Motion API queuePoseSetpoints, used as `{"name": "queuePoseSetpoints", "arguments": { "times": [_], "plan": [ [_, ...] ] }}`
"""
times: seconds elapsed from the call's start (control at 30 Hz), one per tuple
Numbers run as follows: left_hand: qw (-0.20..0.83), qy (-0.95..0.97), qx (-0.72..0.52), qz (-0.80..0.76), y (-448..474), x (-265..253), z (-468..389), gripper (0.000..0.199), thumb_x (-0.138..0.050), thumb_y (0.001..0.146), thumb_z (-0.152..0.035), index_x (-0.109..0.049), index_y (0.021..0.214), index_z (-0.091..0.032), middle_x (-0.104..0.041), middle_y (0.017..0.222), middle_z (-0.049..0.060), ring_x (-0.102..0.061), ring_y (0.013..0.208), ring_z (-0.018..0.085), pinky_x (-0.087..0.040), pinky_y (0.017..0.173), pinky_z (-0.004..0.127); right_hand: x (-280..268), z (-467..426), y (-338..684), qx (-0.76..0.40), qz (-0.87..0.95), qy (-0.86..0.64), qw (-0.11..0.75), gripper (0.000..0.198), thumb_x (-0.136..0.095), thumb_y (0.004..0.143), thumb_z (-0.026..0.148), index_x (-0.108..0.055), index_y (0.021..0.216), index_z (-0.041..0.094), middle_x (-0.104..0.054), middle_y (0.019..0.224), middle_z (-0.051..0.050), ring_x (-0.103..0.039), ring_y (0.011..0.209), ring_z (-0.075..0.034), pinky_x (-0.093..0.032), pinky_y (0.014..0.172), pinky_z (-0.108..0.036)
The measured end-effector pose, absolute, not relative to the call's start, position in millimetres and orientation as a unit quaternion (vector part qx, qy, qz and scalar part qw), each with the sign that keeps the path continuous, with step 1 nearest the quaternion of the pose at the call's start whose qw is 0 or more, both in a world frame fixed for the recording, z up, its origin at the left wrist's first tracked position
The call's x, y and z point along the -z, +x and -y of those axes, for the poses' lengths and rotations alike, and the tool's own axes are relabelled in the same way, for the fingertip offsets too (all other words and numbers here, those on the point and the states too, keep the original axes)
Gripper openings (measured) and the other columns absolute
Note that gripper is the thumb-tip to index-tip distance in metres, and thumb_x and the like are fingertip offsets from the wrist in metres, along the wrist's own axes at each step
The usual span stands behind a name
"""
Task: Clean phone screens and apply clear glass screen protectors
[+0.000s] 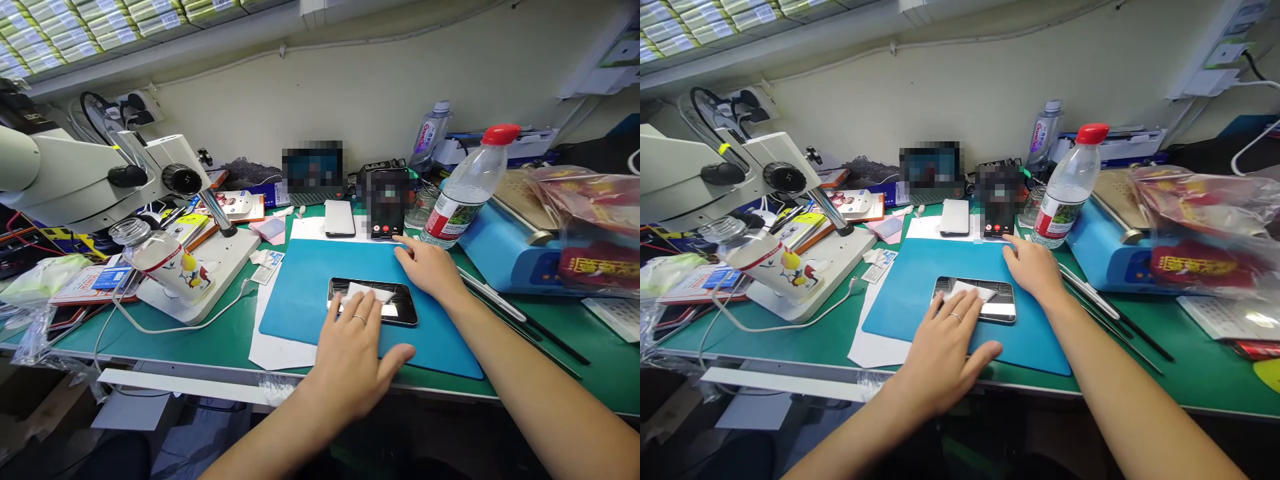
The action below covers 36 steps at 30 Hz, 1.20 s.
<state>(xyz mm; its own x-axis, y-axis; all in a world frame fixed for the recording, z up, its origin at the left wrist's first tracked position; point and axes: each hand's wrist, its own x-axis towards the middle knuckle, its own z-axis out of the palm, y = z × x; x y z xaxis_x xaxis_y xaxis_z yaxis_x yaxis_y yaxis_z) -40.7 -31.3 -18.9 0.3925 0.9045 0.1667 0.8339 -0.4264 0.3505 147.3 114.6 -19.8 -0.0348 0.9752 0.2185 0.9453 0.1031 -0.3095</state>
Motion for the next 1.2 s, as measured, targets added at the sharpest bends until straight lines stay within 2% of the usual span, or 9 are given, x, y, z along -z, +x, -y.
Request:
{"name": "queuePoseSetpoints", "arguments": {
  "times": [0.3, 0.53, 0.77, 0.83, 1.0, 1.1, 1.2],
  "plan": [
    [0.056, 0.808, -0.156, -0.565, -77.4, 29.4, 44.8, 0.073, -0.028, 0.107, -0.061, -0.037, 0.157, -0.009, -0.035, 0.164, 0.01, -0.032, 0.153, 0.029, -0.026, 0.127, 0.052, 18.1, -114.4, 142.5, -0.029, 0.721, -0.674, 0.159, 0.053, -0.038, 0.096, 0.036, -0.067, 0.138, 0.024, -0.08, 0.105, -0.009, -0.072, 0.095, -0.034, -0.051, 0.074, -0.041],
    [0.085, 0.813, -0.137, -0.559, -56.2, 20.8, 16.3, 0.077, -0.03, 0.105, -0.064, -0.038, 0.156, -0.006, -0.037, 0.162, 0.017, -0.031, 0.153, 0.03, -0.024, 0.127, 0.051, 20.1, -115.8, 145.1, -0.056, 0.715, -0.669, 0.198, 0.048, -0.042, 0.093, 0.035, -0.077, 0.122, 0.021, -0.081, 0.096, -0.01, -0.072, 0.089, -0.032, -0.049, 0.073, -0.039],
    [0.091, 0.835, -0.144, -0.523, -10.6, 17.4, 19.0, 0.09, -0.028, 0.101, -0.072, -0.037, 0.155, 0.0, -0.037, 0.162, 0.019, -0.029, 0.153, 0.033, -0.026, 0.126, 0.047, 24.9, -119.5, 146.5, -0.055, 0.717, -0.66, 0.217, 0.045, -0.044, 0.092, 0.035, -0.08, 0.115, 0.02, -0.082, 0.099, -0.011, -0.072, 0.09, -0.031, -0.05, 0.077, -0.039],
    [0.09, 0.841, -0.151, -0.511, -4.5, 16.2, 22.7, 0.087, -0.029, 0.102, -0.071, -0.04, 0.154, -0.002, -0.039, 0.162, 0.017, -0.031, 0.153, 0.032, -0.026, 0.126, 0.046, 25.2, -119.3, 146.6, -0.057, 0.721, -0.655, 0.221, 0.045, -0.044, 0.093, 0.034, -0.08, 0.115, 0.019, -0.081, 0.104, -0.011, -0.072, 0.093, -0.032, -0.05, 0.08, -0.039],
    [0.101, 0.845, -0.159, -0.5, -29.3, 14.3, 22.2, 0.063, -0.029, 0.108, -0.06, -0.049, 0.148, -0.017, -0.049, 0.157, 0.006, -0.038, 0.149, 0.023, -0.022, 0.127, 0.05, 24.5, -115.1, 146.5, -0.053, 0.724, -0.65, 0.222, 0.043, -0.045, 0.093, 0.033, -0.08, 0.115, 0.019, -0.081, 0.109, -0.011, -0.072, 0.099, -0.032, -0.051, 0.085, -0.04],
    [0.092, 0.827, -0.146, -0.534, -59.5, 15.7, 22.0, 0.057, -0.031, 0.108, -0.056, -0.05, 0.148, -0.02, -0.048, 0.157, 0.006, -0.039, 0.15, 0.023, -0.022, 0.126, 0.051, 24.1, -112.1, 146.7, -0.058, 0.728, -0.644, 0.229, 0.042, -0.046, 0.094, 0.034, -0.08, 0.115, 0.02, -0.08, 0.114, -0.01, -0.071, 0.103, -0.033, -0.051, 0.087, -0.04],
    [0.077, 0.813, -0.129, -0.562, -82.3, 17.6, 23.1, 0.055, -0.032, 0.109, -0.053, -0.048, 0.149, -0.019, -0.045, 0.159, 0.007, -0.036, 0.151, 0.025, -0.023, 0.126, 0.051, 23.8, -110.3, 146.6, -0.062, 0.732, -0.642, 0.218, 0.042, -0.046, 0.094, 0.034, -0.08, 0.115, 0.021, -0.081, 0.111, -0.01, -0.072, 0.1, -0.033, -0.051, 0.084, -0.041]
  ]
}}
